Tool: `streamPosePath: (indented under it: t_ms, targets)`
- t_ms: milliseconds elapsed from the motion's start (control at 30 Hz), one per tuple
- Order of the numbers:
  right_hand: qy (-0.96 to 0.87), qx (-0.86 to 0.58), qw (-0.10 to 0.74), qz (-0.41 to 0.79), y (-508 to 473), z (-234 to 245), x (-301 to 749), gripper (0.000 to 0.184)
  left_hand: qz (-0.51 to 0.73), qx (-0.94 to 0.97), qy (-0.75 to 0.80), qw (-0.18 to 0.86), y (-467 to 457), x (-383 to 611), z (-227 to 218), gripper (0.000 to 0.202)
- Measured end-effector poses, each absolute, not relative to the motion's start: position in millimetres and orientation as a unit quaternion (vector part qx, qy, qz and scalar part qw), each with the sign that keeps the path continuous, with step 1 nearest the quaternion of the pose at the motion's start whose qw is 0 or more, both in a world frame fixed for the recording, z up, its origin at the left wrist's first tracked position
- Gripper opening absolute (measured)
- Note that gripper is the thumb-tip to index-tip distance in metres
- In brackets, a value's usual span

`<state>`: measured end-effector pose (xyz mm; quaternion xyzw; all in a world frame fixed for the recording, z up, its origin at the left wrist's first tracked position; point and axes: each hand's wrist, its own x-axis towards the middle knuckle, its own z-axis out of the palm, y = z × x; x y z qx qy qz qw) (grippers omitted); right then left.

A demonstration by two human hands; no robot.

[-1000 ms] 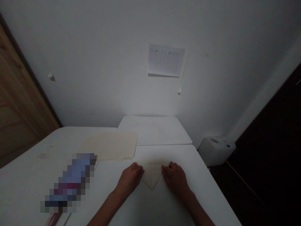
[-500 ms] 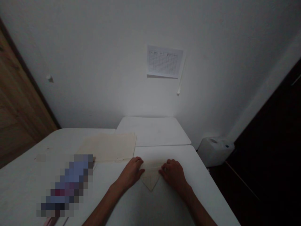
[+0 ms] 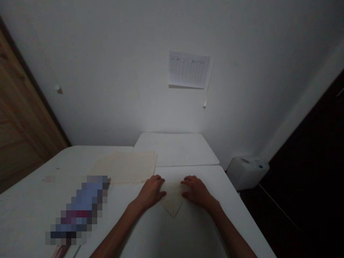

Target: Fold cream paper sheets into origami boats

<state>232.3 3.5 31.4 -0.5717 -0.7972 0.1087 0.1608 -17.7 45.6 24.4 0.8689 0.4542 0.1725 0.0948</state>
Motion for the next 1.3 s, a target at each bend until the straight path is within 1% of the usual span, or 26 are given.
streamPosePath:
  t_ms: [167, 333, 400, 533, 600, 667, 767, 833, 933, 1100, 1167, 1300]
  targets:
    - [-0.798, -0.572, 0.145, 0.121, 8, 37, 231, 0.057, 0.168, 0.863, 0.461, 0.122, 50, -18, 23, 0.043]
    - [-0.81, -0.555, 0.137, 0.131, 10, 42, 230, 0.06, 0.176, 0.856, 0.466, 0.138, 53, -21, 14, 0.041]
    - [-0.82, -0.54, 0.134, 0.132, 10, 44, 230, 0.062, 0.18, 0.853, 0.467, 0.145, 54, -21, 11, 0.035]
    - [-0.832, -0.527, 0.127, 0.116, 14, 46, 229, 0.066, 0.189, 0.851, 0.464, 0.159, 53, -21, 10, 0.015]
    - [-0.833, -0.526, 0.126, 0.118, 17, 45, 229, 0.066, 0.199, 0.849, 0.462, 0.162, 51, -21, 10, 0.011]
    - [-0.827, -0.532, 0.122, 0.135, 19, 45, 230, 0.059, 0.209, 0.848, 0.457, 0.166, 48, -20, 12, 0.008]
    - [-0.815, -0.543, 0.122, 0.163, 20, 43, 231, 0.037, 0.22, 0.849, 0.449, 0.171, 44, -19, 16, 0.006]
    - [-0.812, -0.544, 0.128, 0.167, 19, 43, 232, 0.027, 0.227, 0.852, 0.438, 0.175, 40, -19, 18, 0.006]
    - [-0.809, -0.545, 0.137, 0.169, 17, 41, 233, 0.023, 0.229, 0.862, 0.417, 0.177, 37, -20, 17, 0.005]
    - [-0.802, -0.55, 0.153, 0.178, 16, 36, 235, 0.028, 0.219, 0.866, 0.413, 0.176, 34, -22, 12, 0.002]
    - [-0.798, -0.551, 0.165, 0.179, 16, 33, 235, 0.023, 0.223, 0.86, 0.416, 0.195, 33, -22, 14, 0.002]
    - [-0.785, -0.558, 0.208, 0.172, 16, 29, 235, 0.01, 0.245, 0.846, 0.414, 0.229, 33, -23, 28, 0.011]
